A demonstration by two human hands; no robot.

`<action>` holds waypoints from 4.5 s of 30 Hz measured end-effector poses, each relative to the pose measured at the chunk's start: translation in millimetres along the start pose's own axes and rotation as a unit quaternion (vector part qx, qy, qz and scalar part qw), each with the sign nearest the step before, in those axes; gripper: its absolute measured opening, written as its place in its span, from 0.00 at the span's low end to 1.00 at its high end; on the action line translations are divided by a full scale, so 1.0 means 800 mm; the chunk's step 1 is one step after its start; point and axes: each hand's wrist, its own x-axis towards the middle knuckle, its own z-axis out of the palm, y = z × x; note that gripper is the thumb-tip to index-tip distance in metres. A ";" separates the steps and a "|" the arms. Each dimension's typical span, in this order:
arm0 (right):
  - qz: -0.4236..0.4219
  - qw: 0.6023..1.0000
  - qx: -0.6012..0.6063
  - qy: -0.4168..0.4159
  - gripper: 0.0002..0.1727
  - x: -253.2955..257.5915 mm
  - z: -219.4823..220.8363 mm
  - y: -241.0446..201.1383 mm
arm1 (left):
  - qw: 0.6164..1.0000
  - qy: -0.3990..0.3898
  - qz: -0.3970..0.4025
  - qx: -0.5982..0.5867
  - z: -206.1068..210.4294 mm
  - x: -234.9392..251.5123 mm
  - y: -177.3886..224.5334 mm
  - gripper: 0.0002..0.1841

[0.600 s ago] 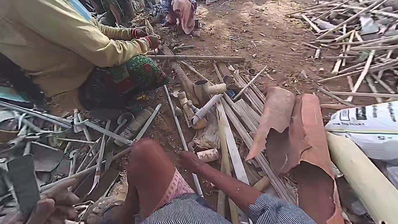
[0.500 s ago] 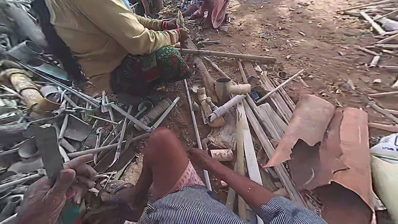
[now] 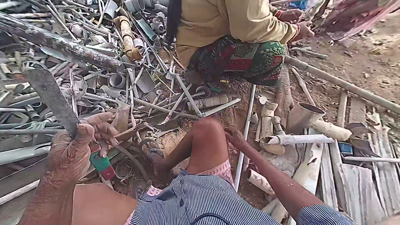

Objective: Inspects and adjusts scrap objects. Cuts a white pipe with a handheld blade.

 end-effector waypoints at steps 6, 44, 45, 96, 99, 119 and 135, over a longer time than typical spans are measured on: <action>0.025 0.996 -0.088 -0.002 0.21 0.010 0.023 -0.018 | 0.998 0.045 0.036 -0.015 -0.023 -0.020 0.008 0.30; -0.304 0.929 0.162 -0.138 0.11 0.040 0.063 -0.276 | 0.966 0.249 -0.013 -0.071 -0.063 -0.107 0.017 0.26; -0.319 0.921 0.155 -0.163 0.11 0.037 0.071 -0.274 | 0.965 0.251 -0.015 -0.072 -0.061 -0.111 0.019 0.26; -0.439 0.683 -0.302 -0.499 0.19 -0.019 0.352 -0.528 | 0.925 0.340 -0.104 -0.131 -0.156 -0.137 0.005 0.20; -0.439 0.698 -0.292 -0.485 0.17 -0.021 0.316 -0.517 | 0.924 0.326 -0.117 -0.163 -0.100 -0.149 0.015 0.18; -0.229 0.776 0.160 -0.565 0.25 -0.107 0.227 -0.345 | 0.844 0.413 -0.173 -0.296 0.028 -0.168 0.001 0.27; -0.281 0.838 0.153 -0.443 0.10 -0.182 0.208 -0.356 | 0.965 0.254 -0.065 0.025 0.039 -0.213 0.031 0.23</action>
